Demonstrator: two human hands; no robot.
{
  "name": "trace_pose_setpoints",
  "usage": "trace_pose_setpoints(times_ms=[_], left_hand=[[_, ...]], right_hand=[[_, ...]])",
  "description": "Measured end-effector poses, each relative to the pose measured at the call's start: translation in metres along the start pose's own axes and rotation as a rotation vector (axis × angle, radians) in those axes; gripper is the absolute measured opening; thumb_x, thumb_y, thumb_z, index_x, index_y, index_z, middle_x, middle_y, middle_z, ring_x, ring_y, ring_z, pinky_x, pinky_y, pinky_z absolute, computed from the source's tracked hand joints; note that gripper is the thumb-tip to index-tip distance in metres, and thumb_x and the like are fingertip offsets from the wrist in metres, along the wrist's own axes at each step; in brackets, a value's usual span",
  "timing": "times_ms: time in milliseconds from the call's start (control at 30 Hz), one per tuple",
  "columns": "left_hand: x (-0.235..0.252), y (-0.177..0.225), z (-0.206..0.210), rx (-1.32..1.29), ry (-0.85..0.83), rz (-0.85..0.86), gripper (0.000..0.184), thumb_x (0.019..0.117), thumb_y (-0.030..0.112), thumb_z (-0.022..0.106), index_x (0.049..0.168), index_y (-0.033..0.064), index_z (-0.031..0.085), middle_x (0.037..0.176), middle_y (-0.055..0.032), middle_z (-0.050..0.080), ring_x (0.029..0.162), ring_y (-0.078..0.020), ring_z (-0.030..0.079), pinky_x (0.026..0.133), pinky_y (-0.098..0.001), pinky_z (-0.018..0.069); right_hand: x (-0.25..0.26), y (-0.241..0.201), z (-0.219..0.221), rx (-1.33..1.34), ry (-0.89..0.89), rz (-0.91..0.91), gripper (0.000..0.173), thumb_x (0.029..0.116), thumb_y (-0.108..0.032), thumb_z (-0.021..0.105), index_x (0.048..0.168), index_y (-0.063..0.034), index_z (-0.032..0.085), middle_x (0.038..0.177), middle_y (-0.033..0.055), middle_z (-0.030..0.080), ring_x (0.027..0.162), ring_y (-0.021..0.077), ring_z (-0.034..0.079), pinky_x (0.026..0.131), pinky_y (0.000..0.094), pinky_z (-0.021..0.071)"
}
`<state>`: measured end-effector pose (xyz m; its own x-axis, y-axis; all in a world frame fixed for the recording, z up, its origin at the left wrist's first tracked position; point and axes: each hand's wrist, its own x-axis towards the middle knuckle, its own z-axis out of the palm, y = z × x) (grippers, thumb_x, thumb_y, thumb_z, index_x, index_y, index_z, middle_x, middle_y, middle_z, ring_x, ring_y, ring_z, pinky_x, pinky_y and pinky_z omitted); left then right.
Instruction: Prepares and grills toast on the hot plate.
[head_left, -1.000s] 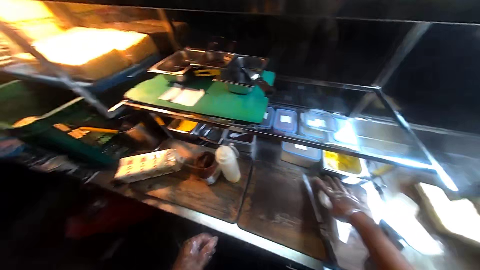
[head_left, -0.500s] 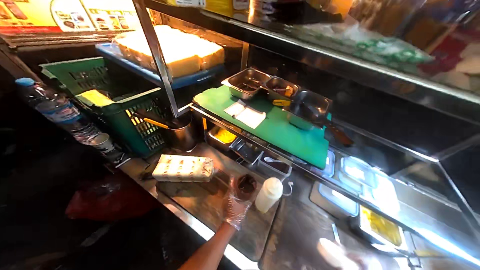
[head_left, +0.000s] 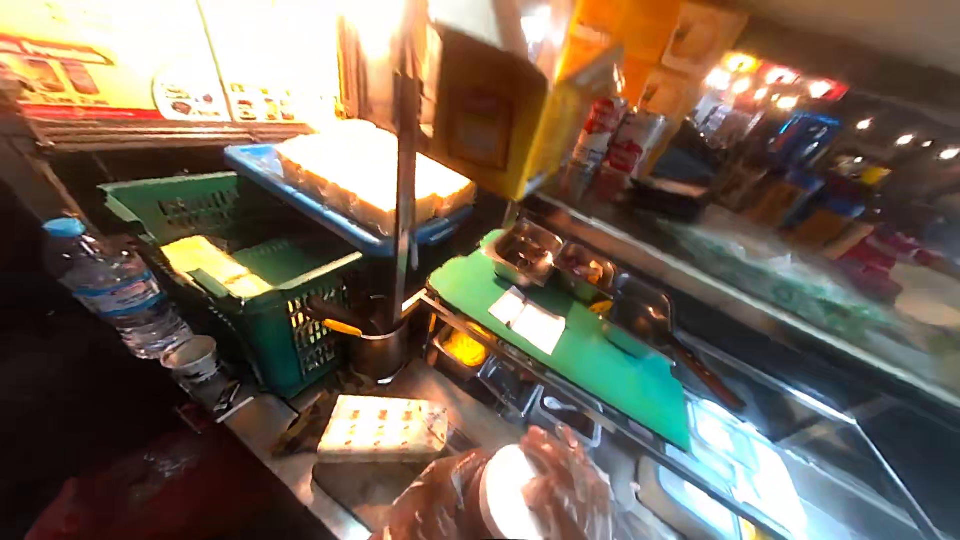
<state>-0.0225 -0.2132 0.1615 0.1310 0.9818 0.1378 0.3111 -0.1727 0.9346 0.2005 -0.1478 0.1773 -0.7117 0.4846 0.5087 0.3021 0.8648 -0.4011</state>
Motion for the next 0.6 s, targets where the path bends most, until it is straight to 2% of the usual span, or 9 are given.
trace_pose_setpoints(times_ms=[67, 167, 233, 267, 367, 467, 533, 567, 600], left_hand=[[0.004, -0.010, -0.022, -0.114, -0.018, 0.087, 0.077, 0.0630, 0.025, 0.094, 0.128, -0.0021, 0.064, 0.122, -0.0117, 0.071, 0.116, -0.0169, 0.066, 0.105, -0.0372, 0.0518], [0.013, -0.007, -0.048, -0.214, 0.020, 0.228, 0.060, 0.0675, 0.015, 0.091, 0.119, -0.0046, 0.066, 0.110, -0.0117, 0.073, 0.103, -0.0160, 0.070, 0.096, -0.0380, 0.0578], [0.018, -0.001, -0.058, 0.113, 0.150, 0.176, 0.054, 0.0780, 0.028, 0.086, 0.118, -0.0037, 0.067, 0.106, -0.0127, 0.074, 0.099, -0.0167, 0.070, 0.093, -0.0375, 0.0565], [0.024, 0.003, -0.059, 0.305, 0.203, 0.108, 0.057, 0.0821, 0.035, 0.081, 0.122, -0.0025, 0.067, 0.111, -0.0147, 0.073, 0.104, -0.0210, 0.070, 0.096, -0.0414, 0.0545], [0.051, 0.011, -0.060, 0.583, 0.321, -0.079, 0.055, 0.0910, 0.038, 0.067, 0.134, 0.0041, 0.064, 0.122, -0.0147, 0.071, 0.115, -0.0280, 0.067, 0.102, -0.0488, 0.0519], [0.085, 0.018, -0.076, 0.639, 0.353, -0.149, 0.049, 0.0915, 0.028, 0.063, 0.132, 0.0009, 0.064, 0.125, -0.0187, 0.068, 0.121, -0.0320, 0.064, 0.105, -0.0494, 0.0481], [0.112, 0.027, -0.091, 0.665, 0.317, -0.221, 0.043, 0.0975, 0.021, 0.061, 0.135, -0.0009, 0.061, 0.129, -0.0216, 0.065, 0.124, -0.0345, 0.060, 0.107, -0.0516, 0.0447], [0.128, 0.028, -0.097, 0.704, 0.337, -0.217, 0.044, 0.0983, 0.023, 0.062, 0.136, -0.0001, 0.060, 0.129, -0.0222, 0.064, 0.122, -0.0365, 0.061, 0.104, -0.0542, 0.0466], [0.145, 0.022, -0.102, 0.736, 0.416, -0.168, 0.046, 0.0959, 0.031, 0.066, 0.133, 0.0036, 0.061, 0.123, -0.0199, 0.067, 0.114, -0.0359, 0.065, 0.095, -0.0556, 0.0518]], right_hand=[[0.033, -0.013, -0.009, -0.021, -0.107, -0.076, 0.071, 0.0832, -0.057, 0.075, 0.133, -0.0085, 0.062, 0.142, 0.0229, 0.060, 0.140, 0.0349, 0.051, 0.122, 0.0579, 0.0328], [0.084, -0.026, -0.004, -0.110, -0.190, -0.142, 0.062, 0.0948, -0.060, 0.059, 0.144, -0.0223, 0.060, 0.147, 0.0140, 0.059, 0.136, 0.0301, 0.055, 0.110, 0.0495, 0.0487], [0.111, -0.032, 0.009, -0.322, -0.106, -0.015, 0.047, 0.1030, -0.051, 0.047, 0.141, -0.0274, 0.063, 0.135, 0.0071, 0.067, 0.122, 0.0260, 0.064, 0.089, 0.0467, 0.0582], [0.124, -0.038, 0.017, -0.431, -0.087, 0.122, 0.046, 0.1058, -0.047, 0.043, 0.141, -0.0265, 0.063, 0.133, 0.0077, 0.068, 0.121, 0.0277, 0.065, 0.088, 0.0489, 0.0582], [0.171, -0.047, 0.038, -0.661, -0.068, 0.439, 0.051, 0.1070, -0.047, 0.033, 0.144, -0.0257, 0.061, 0.135, 0.0097, 0.067, 0.126, 0.0335, 0.062, 0.091, 0.0533, 0.0564], [0.207, -0.030, 0.040, -0.653, -0.029, 0.477, 0.054, 0.1059, -0.054, 0.032, 0.148, -0.0308, 0.056, 0.141, 0.0110, 0.063, 0.131, 0.0349, 0.058, 0.096, 0.0601, 0.0519], [0.209, -0.022, 0.034, -0.580, 0.056, 0.434, 0.061, 0.1062, -0.057, 0.031, 0.162, -0.0329, 0.032, 0.164, 0.0141, 0.037, 0.151, 0.0381, 0.035, 0.112, 0.0730, 0.0312], [0.204, -0.021, 0.031, -0.548, 0.167, 0.366, 0.063, 0.1066, -0.054, 0.033, 0.164, -0.0303, 0.027, 0.168, 0.0139, 0.029, 0.154, 0.0378, 0.027, 0.116, 0.0739, 0.0226], [0.195, -0.020, 0.031, -0.490, 0.301, 0.272, 0.062, 0.1068, -0.048, 0.038, 0.164, -0.0249, 0.030, 0.168, 0.0132, 0.029, 0.155, 0.0352, 0.027, 0.120, 0.0695, 0.0218]])
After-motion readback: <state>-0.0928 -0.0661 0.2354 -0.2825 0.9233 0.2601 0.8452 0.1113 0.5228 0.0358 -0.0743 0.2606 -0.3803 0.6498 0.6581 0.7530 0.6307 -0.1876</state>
